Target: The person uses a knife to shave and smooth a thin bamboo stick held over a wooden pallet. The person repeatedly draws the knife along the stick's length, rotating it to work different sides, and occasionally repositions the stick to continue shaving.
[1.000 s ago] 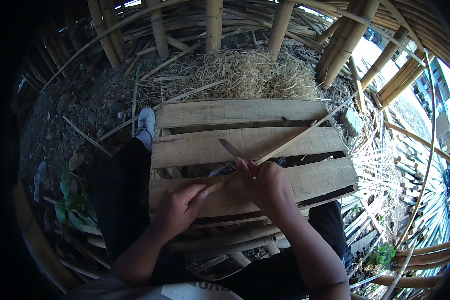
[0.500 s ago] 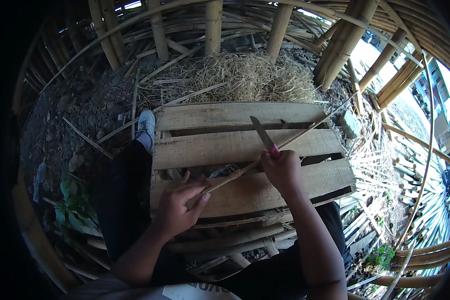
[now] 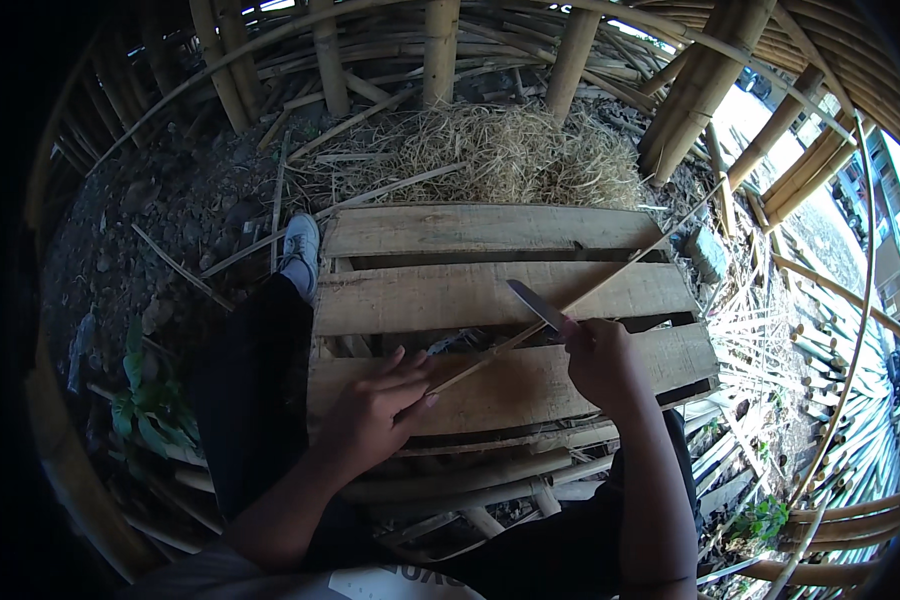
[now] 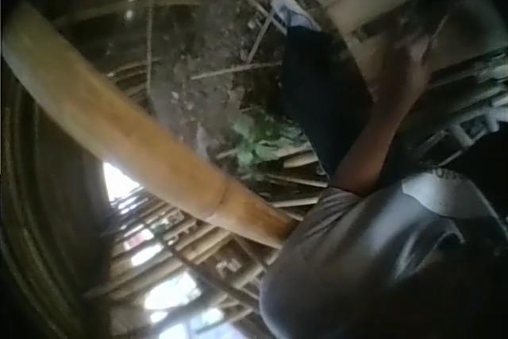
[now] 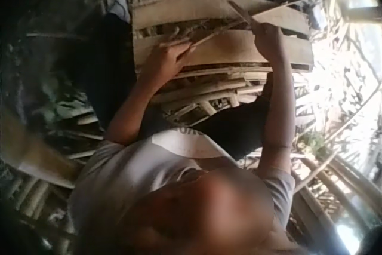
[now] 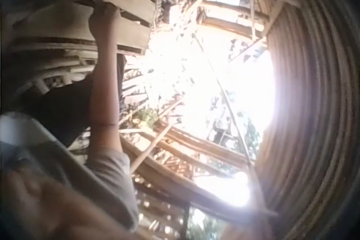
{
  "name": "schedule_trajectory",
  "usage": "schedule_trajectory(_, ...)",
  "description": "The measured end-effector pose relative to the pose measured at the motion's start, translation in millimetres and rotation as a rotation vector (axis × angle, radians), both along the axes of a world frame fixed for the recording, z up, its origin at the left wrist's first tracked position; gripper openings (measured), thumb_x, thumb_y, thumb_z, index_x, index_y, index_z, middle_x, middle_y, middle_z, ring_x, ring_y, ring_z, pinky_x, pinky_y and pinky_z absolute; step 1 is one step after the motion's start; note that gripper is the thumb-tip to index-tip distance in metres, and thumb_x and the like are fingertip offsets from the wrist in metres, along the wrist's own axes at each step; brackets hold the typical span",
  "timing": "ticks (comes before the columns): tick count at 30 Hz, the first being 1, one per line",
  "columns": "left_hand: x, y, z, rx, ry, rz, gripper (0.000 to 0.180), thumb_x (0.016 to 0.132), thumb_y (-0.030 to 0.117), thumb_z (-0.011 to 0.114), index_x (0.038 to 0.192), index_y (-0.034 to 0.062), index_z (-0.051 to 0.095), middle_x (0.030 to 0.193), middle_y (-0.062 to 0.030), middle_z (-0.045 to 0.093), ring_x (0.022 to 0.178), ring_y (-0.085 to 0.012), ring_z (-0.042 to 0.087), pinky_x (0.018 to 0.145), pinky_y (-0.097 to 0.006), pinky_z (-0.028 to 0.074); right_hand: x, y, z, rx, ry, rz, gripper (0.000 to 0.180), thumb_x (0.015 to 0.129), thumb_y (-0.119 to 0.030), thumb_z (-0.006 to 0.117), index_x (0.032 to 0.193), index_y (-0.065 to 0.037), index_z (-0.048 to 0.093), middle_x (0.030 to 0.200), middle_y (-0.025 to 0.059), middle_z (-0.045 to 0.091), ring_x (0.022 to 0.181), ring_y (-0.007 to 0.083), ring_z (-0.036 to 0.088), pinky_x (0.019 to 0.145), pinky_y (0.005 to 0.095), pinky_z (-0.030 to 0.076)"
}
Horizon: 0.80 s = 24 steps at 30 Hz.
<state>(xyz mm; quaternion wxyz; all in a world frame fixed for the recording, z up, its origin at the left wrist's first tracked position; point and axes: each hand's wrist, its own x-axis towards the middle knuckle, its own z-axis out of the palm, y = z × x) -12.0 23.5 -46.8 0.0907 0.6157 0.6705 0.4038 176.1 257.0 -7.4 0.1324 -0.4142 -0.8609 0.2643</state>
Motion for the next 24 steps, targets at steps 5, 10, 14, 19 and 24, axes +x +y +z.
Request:
schedule_trajectory(5,0.7,2.5,-5.9,0.002,-0.02,-0.007,0.019,0.098,0.01,0.067,0.106,-0.0071,0.07,0.121,-0.025,0.071,0.125,-0.0367,0.064,0.121,-0.046,0.041,-11.0,-46.1,-5.7,-0.01,-0.035,0.031,0.048,0.108,-0.031,0.053,0.08,0.006,0.066,0.074,0.0324,0.064,0.081,0.0537,0.065,0.065,0.0571,0.049)
schedule_trajectory(10,-0.9,-2.6,-3.3,-0.018,0.007,0.023,0.02,0.098,0.01,0.067,0.106,-0.0078,0.07,0.12,-0.0261,0.071,0.124,-0.0361,0.065,0.119,-0.045,0.043,-21.1,-35.4,16.7,-0.256,-0.137,-0.043,0.052,0.11,-0.031,0.05,0.078,0.007,0.065,0.069,0.0331,0.061,0.074,0.0541,0.064,0.065,0.0566,0.048)
schedule_trajectory(14,1.3,3.7,-4.9,0.019,0.025,0.01,0.02,0.099,0.011,0.066,0.105,-0.0079,0.069,0.119,-0.0262,0.072,0.121,-0.0358,0.067,0.117,-0.044,0.046,-1.1,-45.9,-18.2,0.085,0.062,0.192,0.051,0.111,-0.033,0.049,0.083,0.007,0.065,0.065,0.0288,0.061,0.056,0.0443,0.06,0.055,0.0491,0.047)
schedule_trajectory(19,0.4,0.6,-2.1,-0.005,0.035,0.027,0.02,0.099,0.012,0.066,0.103,-0.0076,0.069,0.117,-0.0261,0.072,0.12,-0.0354,0.068,0.116,-0.044,0.047,-12.3,-24.2,13.2,-0.201,-0.177,-0.041,0.05,0.112,-0.036,0.046,0.095,0.005,0.069,0.063,0.0246,0.061,0.062,0.0455,0.065,0.06,0.0507,0.049)
schedule_trajectory(24,0.9,6.5,-9.9,0.044,0.024,0.026,0.019,0.099,0.012,0.067,0.104,-0.0064,0.07,0.118,-0.0253,0.072,0.12,-0.0349,0.068,0.116,-0.043,0.048,-1.7,-44.1,-35.0,-0.082,-0.011,0.17,0.048,0.113,-0.037,0.045,0.103,0.005,0.067,0.053,0.0046,0.044,0.04,0.0156,0.046,0.041,0.0388,0.04)
